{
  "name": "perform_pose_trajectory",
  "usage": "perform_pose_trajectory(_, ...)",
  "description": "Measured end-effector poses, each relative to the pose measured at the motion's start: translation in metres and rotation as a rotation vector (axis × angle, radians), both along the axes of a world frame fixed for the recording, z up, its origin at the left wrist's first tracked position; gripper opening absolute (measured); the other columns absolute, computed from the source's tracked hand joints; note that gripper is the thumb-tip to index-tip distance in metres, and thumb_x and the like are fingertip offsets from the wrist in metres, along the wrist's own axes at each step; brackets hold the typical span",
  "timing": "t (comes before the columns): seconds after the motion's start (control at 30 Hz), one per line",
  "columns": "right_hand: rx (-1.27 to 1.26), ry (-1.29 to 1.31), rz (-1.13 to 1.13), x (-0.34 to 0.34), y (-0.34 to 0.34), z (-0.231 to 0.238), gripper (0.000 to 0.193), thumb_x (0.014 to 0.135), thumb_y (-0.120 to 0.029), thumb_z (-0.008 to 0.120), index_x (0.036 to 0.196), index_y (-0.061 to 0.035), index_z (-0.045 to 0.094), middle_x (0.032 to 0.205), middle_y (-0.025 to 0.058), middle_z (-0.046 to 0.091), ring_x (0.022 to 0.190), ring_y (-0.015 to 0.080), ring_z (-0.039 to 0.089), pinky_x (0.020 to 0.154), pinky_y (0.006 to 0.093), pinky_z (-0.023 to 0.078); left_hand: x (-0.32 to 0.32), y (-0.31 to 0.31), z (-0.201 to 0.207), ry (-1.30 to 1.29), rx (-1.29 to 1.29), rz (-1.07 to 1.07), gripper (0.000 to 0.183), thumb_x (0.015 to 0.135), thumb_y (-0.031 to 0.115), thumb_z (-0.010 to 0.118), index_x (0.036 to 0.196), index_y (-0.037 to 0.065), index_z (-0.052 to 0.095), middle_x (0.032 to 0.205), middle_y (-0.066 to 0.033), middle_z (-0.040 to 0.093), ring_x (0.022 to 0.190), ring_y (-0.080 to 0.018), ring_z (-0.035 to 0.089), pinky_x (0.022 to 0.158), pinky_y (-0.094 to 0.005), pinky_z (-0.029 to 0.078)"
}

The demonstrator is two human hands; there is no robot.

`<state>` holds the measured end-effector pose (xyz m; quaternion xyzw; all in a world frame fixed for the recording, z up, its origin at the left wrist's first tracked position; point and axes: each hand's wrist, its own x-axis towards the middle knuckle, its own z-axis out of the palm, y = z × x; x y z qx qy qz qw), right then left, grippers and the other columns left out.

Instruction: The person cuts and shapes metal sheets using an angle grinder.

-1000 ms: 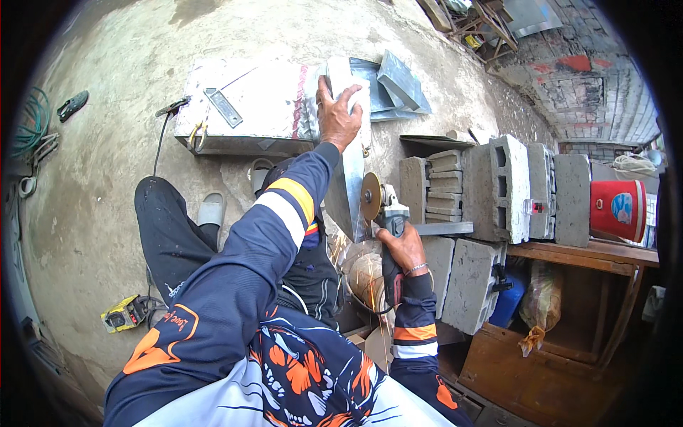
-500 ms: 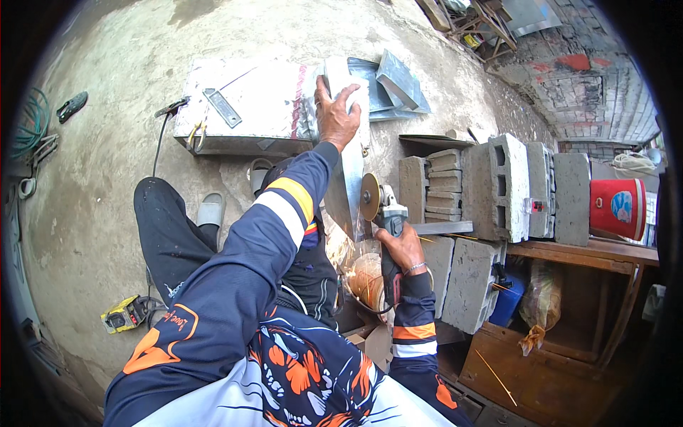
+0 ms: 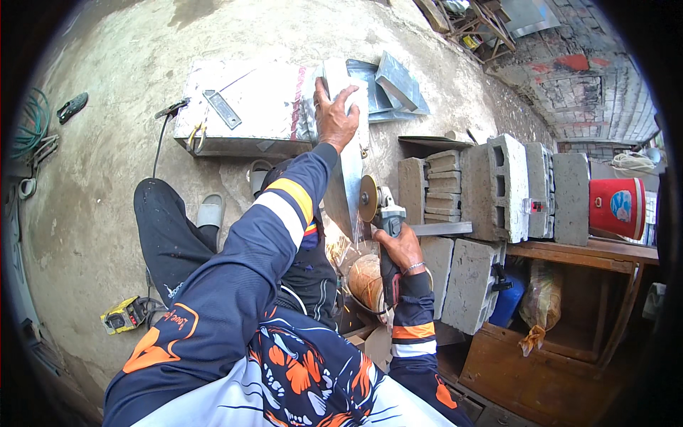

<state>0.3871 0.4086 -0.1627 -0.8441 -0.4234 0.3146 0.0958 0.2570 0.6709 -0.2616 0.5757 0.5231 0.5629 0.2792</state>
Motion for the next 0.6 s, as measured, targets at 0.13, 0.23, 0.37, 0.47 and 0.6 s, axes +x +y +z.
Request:
perform_pose_trajectory(0.13, 0.041, 0.008, 0.010, -0.0051, 0.0023, 0.0063, 0.064, 0.069, -0.046, 0.075, 0.099, 0.0103, 0.066, 0.095, 0.0301, 0.069, 0.093, 0.0394, 0.069, 0.086, 0.0429, 0.052, -0.0007, -0.0005, -0.0004, 0.004, 0.004, -0.004, 0.041, 0.084, 0.019, 0.066, 0.124, 0.026, 0.067, 0.156, -0.0343, 0.014, 0.143, -0.0522, 0.026, 0.118, -0.0489, 0.029)
perform_pose_trajectory(0.23, 0.039, 0.003, 0.021, 0.0003, 0.0023, 0.0005, 0.058, 0.071, -0.043, 0.074, 0.099, 0.0072, 0.067, 0.095, 0.0265, 0.070, 0.092, 0.0371, 0.069, 0.084, 0.0419, 0.052, 0.0007, -0.0010, 0.0006, 0.008, 0.005, -0.006, 0.041, 0.084, 0.019, 0.067, 0.124, 0.026, 0.067, 0.157, -0.0342, 0.014, 0.143, -0.0523, 0.026, 0.118, -0.0490, 0.029)
perform_pose_trajectory(0.37, 0.090, 0.074, 0.020, -0.0030, 0.0045, 0.0033, 0.054, 0.071, -0.040, 0.074, 0.099, 0.0051, 0.067, 0.093, 0.0229, 0.071, 0.088, 0.0341, 0.070, 0.082, 0.0404, 0.053, 0.0004, -0.0026, 0.0002, 0.012, -0.015, -0.010, 0.040, 0.084, 0.020, 0.067, 0.124, 0.027, 0.067, 0.157, -0.0337, 0.014, 0.143, -0.0520, 0.026, 0.118, -0.0486, 0.029)
perform_pose_trajectory(0.47, 0.077, 0.060, -0.010, -0.0043, 0.0059, 0.0051, 0.050, 0.072, -0.039, 0.074, 0.098, 0.0033, 0.068, 0.090, 0.0203, 0.071, 0.086, 0.0316, 0.070, 0.081, 0.0395, 0.053, 0.0001, -0.0038, 0.0005, 0.005, 0.003, -0.014, 0.040, 0.084, 0.020, 0.067, 0.124, 0.027, 0.067, 0.157, -0.0334, 0.014, 0.143, -0.0519, 0.026, 0.118, -0.0485, 0.029)
perform_pose_trajectory(0.6, 0.089, 0.052, 0.012, -0.0050, 0.0061, 0.0070, 0.050, 0.072, -0.039, 0.074, 0.097, 0.0037, 0.068, 0.090, 0.0209, 0.071, 0.086, 0.0318, 0.070, 0.081, 0.0397, 0.053, 0.0007, -0.0054, 0.0015, -0.003, -0.020, -0.019, 0.040, 0.084, 0.019, 0.067, 0.124, 0.028, 0.067, 0.157, -0.0331, 0.014, 0.143, -0.0518, 0.026, 0.118, -0.0481, 0.029)
